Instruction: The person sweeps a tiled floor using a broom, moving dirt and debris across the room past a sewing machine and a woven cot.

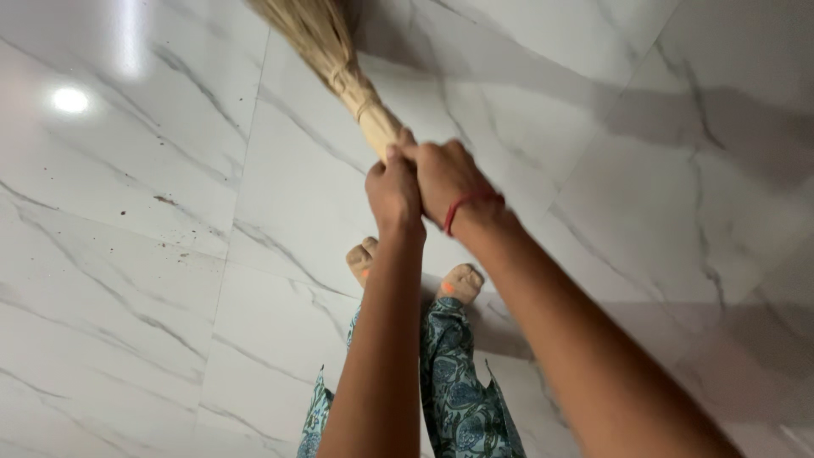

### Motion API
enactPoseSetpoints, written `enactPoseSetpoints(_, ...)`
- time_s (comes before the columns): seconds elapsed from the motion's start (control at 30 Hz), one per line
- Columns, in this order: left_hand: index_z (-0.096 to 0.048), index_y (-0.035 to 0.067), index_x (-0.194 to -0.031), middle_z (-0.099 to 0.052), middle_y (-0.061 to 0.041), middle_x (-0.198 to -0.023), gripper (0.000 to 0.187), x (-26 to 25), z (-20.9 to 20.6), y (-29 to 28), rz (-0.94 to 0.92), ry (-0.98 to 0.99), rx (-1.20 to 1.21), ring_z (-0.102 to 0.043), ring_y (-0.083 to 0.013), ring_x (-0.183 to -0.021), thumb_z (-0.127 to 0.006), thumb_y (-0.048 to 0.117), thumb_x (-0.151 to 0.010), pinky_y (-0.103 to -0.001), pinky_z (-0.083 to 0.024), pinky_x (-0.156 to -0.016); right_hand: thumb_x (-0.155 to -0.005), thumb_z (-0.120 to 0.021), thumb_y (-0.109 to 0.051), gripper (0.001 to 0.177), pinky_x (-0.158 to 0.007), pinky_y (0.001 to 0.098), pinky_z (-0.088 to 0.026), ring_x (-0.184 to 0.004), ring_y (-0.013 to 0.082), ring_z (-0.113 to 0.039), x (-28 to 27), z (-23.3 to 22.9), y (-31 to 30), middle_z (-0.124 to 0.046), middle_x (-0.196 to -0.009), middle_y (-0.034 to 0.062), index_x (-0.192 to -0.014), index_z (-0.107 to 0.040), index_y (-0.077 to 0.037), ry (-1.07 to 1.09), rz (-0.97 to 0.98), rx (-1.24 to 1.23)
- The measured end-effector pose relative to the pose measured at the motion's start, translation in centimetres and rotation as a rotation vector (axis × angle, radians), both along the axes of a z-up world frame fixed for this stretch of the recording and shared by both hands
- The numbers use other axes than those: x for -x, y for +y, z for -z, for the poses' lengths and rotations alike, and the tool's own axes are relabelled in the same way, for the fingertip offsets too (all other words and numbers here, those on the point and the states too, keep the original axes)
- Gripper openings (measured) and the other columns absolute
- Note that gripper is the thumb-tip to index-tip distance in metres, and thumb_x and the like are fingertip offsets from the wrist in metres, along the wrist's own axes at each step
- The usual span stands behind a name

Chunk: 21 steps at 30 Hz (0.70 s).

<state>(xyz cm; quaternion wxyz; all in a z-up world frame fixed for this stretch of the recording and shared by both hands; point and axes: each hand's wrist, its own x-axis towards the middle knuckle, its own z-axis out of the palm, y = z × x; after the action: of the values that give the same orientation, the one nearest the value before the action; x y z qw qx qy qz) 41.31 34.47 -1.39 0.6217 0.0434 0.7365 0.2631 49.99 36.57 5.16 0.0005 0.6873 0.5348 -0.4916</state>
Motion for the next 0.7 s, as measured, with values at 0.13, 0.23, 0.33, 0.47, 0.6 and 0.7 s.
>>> enactPoseSetpoints(0.13,-0.061,-0.001,-0.125,-0.075,-0.02,-0.108,0.048,-0.8,-2.4,-3.4,0.217,0.253,0.03,-0.073,-0.0289,-0.097,-0.049,0.039,-0.101,-0.04,-0.056,-0.088,-0.107,-0.042,-0.046,0.054,-0.077,0.0443,-0.054,-0.084,0.0288,-0.074,0.0,-3.0,-3.0,-0.076,-0.091,0.0206,-0.111,-0.076,-0.004,0.078,0.386,0.331)
enactPoseSetpoints(0.23,-0.062,0.002,-0.127,-0.075,-0.022,-0.105,0.047,-4.1,-4.3,-4.4,0.358,0.369,-0.032,-0.074,-0.033,-0.096,-0.048,0.039,-0.101,-0.043,-0.054,-0.087,-0.103,-0.047,-0.053,0.053,-0.069,0.0389,-0.056,-0.077,0.0212,-0.075,-1.4,-3.5,-5.4,-0.078,-0.085,0.016,-0.117,-0.076,-0.01,0.117,0.66,0.281)
enactPoseSetpoints(0.33,-0.059,0.002,-0.128,-0.075,-0.022,-0.103,0.047,-6.0,-4.6,-3.2,0.35,0.212,-0.139,-0.076,-0.0339,-0.093,-0.048,0.037,-0.099,-0.044,-0.057,-0.086,-0.098,-0.051,-0.055,0.053,-0.066,0.0335,-0.057,-0.076,0.0148,-0.075,-2.9,-2.5,-5.3,-0.08,-0.085,0.0086,-0.121,-0.076,-0.014,0.159,0.851,0.076)
enactPoseSetpoints(0.47,-0.068,-0.003,-0.113,-0.075,-0.024,-0.103,0.052,-7.9,-1.1,3.0,0.547,0.294,-0.24,-0.072,-0.0376,-0.099,-0.054,0.044,-0.095,-0.045,-0.054,-0.09,-0.098,-0.052,-0.048,0.054,-0.066,0.0346,-0.057,-0.08,0.018,-0.074,-5.0,0.0,-1.1,-0.078,-0.095,0.014,-0.108,-0.078,-0.002,0.195,1.01,0.066)
enactPoseSetpoints(0.6,-0.075,-0.004,-0.107,-0.078,-0.024,-0.104,0.057,-7.2,1.2,5.9,0.56,0.28,-0.066,-0.073,-0.038,-0.1,-0.055,0.047,-0.093,-0.046,-0.055,-0.089,-0.094,-0.059,-0.031,0.04,-0.073,0.0391,-0.063,-0.086,0.0263,-0.078,-5.4,2.4,1.9,-0.079,-0.102,0.0212,-0.109,-0.073,0.004,0.36,1.095,0.116)
enactPoseSetpoints(0.7,-0.072,-0.006,-0.111,-0.077,-0.025,-0.107,0.061,-4.1,1.8,4.4,0.401,0.253,0.007,-0.075,-0.0338,-0.1,-0.063,0.05,-0.088,-0.043,-0.056,-0.09,-0.104,-0.05,-0.041,0.051,-0.081,0.0438,-0.058,-0.096,0.0366,-0.071,-3.4,3.2,0.5,-0.068,-0.108,0.0299,-0.115,-0.069,0.005,-0.093,0.297,-0.091)
